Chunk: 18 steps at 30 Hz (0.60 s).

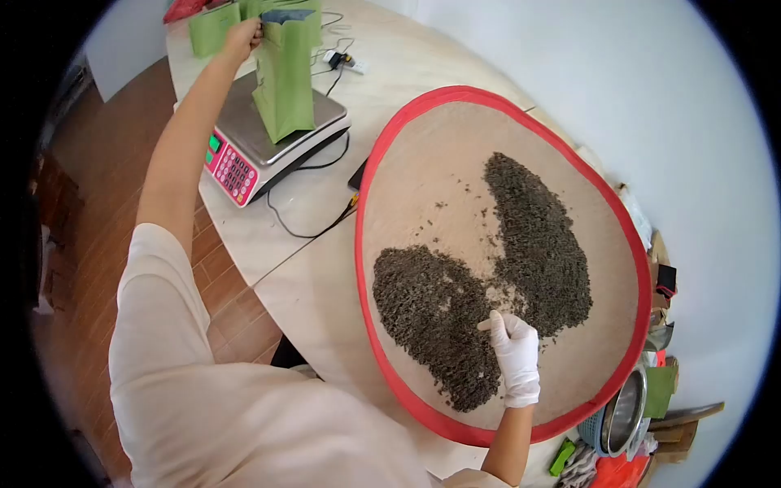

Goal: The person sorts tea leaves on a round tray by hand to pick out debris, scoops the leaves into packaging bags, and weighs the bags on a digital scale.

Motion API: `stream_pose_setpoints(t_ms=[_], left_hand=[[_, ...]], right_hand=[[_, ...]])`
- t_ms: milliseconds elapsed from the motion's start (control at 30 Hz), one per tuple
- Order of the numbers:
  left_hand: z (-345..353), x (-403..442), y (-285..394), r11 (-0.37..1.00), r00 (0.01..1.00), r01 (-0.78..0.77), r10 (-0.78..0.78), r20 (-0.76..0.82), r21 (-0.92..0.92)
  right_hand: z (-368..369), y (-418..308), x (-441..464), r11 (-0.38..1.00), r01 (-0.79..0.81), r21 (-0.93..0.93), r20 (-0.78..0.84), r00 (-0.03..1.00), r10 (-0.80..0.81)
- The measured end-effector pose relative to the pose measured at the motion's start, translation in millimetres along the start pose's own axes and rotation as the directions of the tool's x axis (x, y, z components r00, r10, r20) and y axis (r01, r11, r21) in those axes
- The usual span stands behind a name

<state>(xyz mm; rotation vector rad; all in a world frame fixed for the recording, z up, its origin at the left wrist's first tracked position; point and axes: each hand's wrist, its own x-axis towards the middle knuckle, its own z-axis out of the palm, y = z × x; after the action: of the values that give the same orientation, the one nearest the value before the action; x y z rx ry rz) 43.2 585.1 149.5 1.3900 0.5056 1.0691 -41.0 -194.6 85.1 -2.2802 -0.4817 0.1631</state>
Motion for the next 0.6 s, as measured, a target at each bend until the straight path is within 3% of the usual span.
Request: stream_pose_setpoints(t_ms=[33,100,167,233,300,367,400,433,533,600], left_hand=[[-12.4,1.9,-0.4,1.000,1.000,0.009,-0.009,-0.017,0.014],[-20.1,-24.6,42.0,0.978,0.962,0.101,-0.142,0.232,0.182],[-12.1,-85.4,72.1,0.989,0.975,-0.142,0.133,0.181,0.039],[-12.3,-155.3,98.9,0.954,0.950,-0.289,0.276,0.145,0.077],[-2.0,-277.0,136.1,0.974,0.964,-0.219,0.207,0.167,0.055],[-1.5,-370.2,154.3,0.982,0.931,-0.180,0.149,0.333,0.063],[-5.9,-406.8,159.0,0.993,0.891,-0.117,0.101,0.442,0.010],[-11.6,-436.8,161.8,0.988,0.841,-0.150,0.138,0.524,-0.019],[-15.3,-479.6,176.8,0.894,0.629,-0.301,0.447,0.636,-0.331],[-20.1,-481.8,190.9,0.737,0.427,-0.039,0.622,0.656,-0.674]], right_hand=[[0.4,-1.2,2.1,1.000,0.006,-0.012,0.003,1.000,-0.006],[2.0,-1.2,5.3,1.000,0.002,0.010,0.047,0.999,-0.003],[3.6,-11.9,8.4,0.993,-0.111,0.030,0.063,0.992,0.109],[12.7,-6.2,11.5,0.997,-0.064,0.049,0.095,0.994,0.059],[20.7,5.3,13.5,0.996,-0.035,0.078,0.075,0.997,0.029],[25.2,9.0,15.4,0.991,-0.068,0.116,0.123,0.991,0.053],[27.5,9.6,16.0,0.988,-0.102,0.120,0.127,0.988,0.086],[27.6,11.2,16.0,0.984,-0.137,0.117,0.129,0.984,0.121],[28.0,16.0,15.7,0.975,-0.170,0.146,0.151,0.977,0.148],[28.9,8.7,14.2,0.973,-0.168,0.156,0.149,0.978,0.145]])
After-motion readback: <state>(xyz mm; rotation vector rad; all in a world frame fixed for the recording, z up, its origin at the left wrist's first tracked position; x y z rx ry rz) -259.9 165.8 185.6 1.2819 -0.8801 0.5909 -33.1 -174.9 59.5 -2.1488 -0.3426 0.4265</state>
